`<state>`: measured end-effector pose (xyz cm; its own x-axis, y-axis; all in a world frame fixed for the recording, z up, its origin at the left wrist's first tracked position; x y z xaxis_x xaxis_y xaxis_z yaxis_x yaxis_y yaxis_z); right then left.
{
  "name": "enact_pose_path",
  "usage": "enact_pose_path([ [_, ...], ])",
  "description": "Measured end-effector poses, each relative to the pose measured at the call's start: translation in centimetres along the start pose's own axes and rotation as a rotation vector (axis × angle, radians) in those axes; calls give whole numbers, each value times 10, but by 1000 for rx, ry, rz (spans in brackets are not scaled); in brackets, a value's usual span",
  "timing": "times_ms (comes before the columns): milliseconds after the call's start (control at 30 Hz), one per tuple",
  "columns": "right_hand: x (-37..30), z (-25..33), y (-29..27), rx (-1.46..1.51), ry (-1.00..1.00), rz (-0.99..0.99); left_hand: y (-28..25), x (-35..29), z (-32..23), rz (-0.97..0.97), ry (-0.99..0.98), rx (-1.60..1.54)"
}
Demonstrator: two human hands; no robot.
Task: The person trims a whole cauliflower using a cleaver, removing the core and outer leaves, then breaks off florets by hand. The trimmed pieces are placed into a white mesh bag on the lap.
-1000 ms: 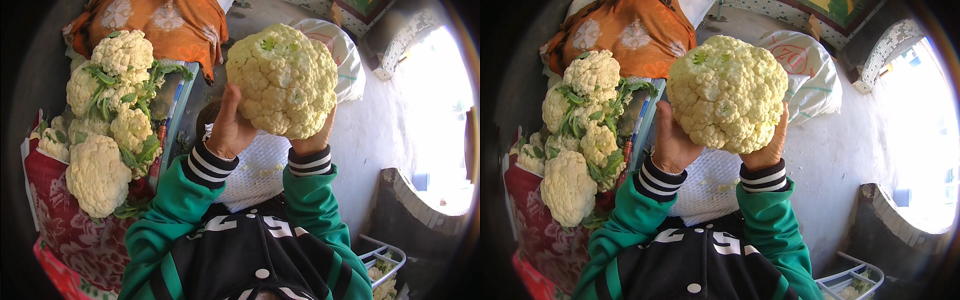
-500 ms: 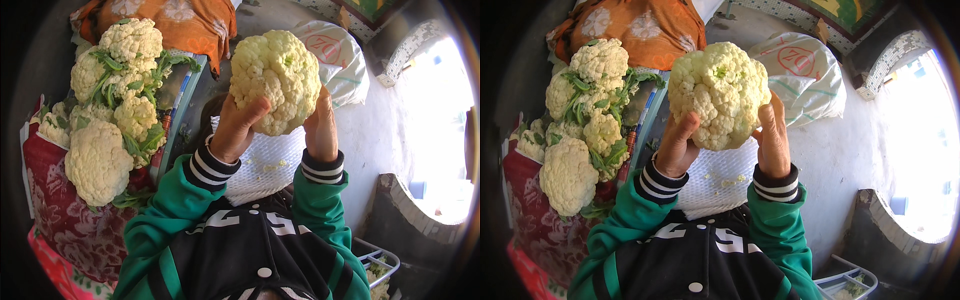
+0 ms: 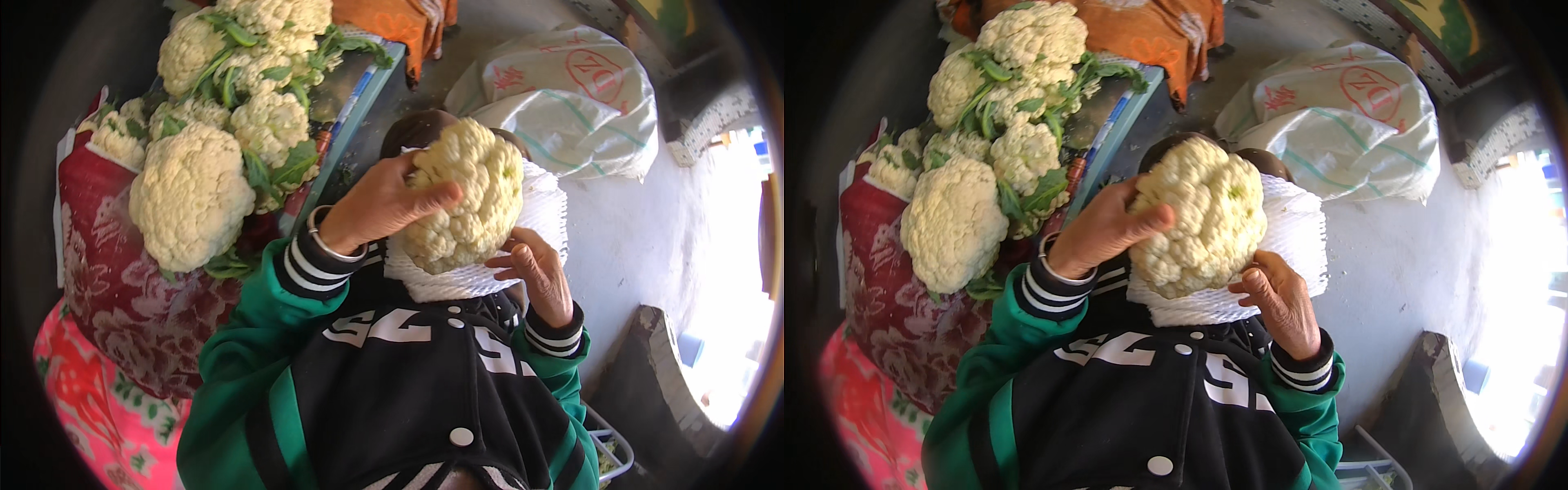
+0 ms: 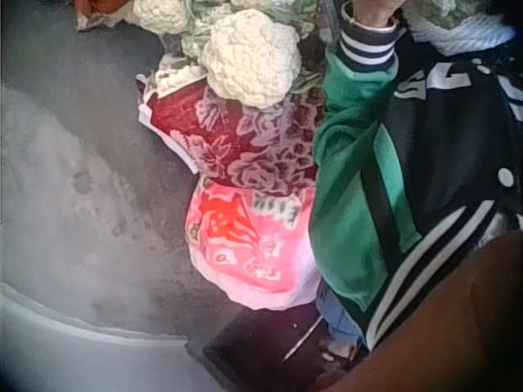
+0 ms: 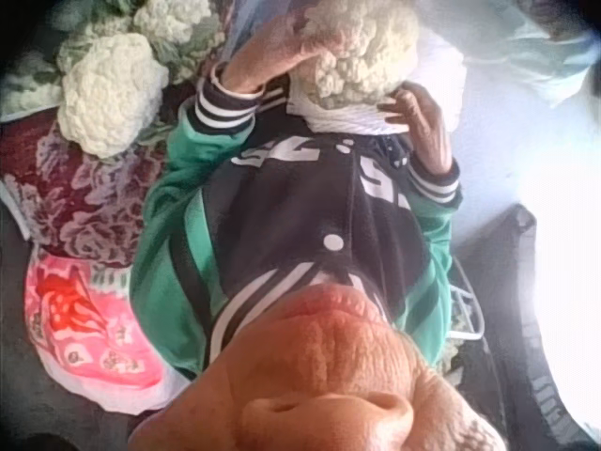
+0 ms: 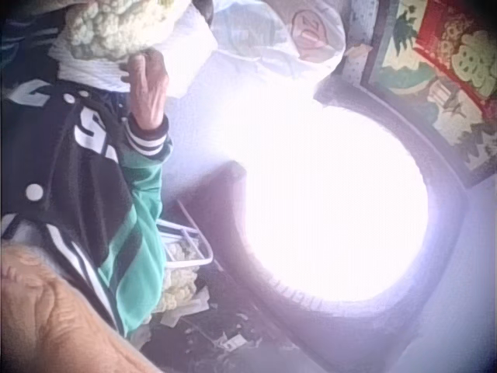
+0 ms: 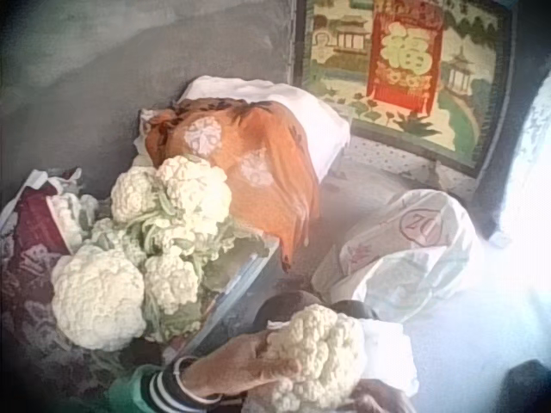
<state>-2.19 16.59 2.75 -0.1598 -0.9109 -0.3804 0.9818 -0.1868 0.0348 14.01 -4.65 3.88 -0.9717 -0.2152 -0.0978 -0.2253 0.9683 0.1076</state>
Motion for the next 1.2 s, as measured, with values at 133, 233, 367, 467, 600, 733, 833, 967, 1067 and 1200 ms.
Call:
enact_pose_path([
  [133, 13, -13, -1, -350, 58, -11, -2, -6, 20, -149, -29, 206],
  [233, 16, 1, -11, -456, -64, -307, -3, -8, 24, -161, -67, 229],
  [367, 23, 26, -19, -391, -347, -455, 8, -7, 20, -148, 15, 185],
  [467, 38, 35, -15, -447, -532, -470, 19, -1, 18, -173, 38, 266],
  [600, 62, 34, -5, -434, -679, -399, 27, 4, 14, -187, 76, 391],
  [733, 70, 26, 1, -490, -597, -309, 21, 2, 15, -108, 101, 250],
  [833, 64, 21, 0, -472, -607, -313, -1, -6, 21, -300, 96, 346],
  [967, 59, 17, -4, -365, -592, -299, -49, -5, 51, -557, -3, 1004],
  [1067, 58, 17, -4, -328, -579, -280, -69, 4, 85, -676, -73, 1309],
  [1200, 57, 18, -3, -347, -589, -260, -82, 21, 117, -752, -190, 1524],
])
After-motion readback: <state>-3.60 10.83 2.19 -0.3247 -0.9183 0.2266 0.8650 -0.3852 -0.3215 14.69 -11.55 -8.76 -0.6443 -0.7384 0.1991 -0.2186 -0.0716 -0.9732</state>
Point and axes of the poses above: each hand's wrist, its own x-axis towards the middle knuckle, its own y-axis out of the palm, z = x × y, the point moved 1 cm from there along x, towards the middle knuckle, and after that the axes turned 12 degrees about z, right-handed, at the moved point
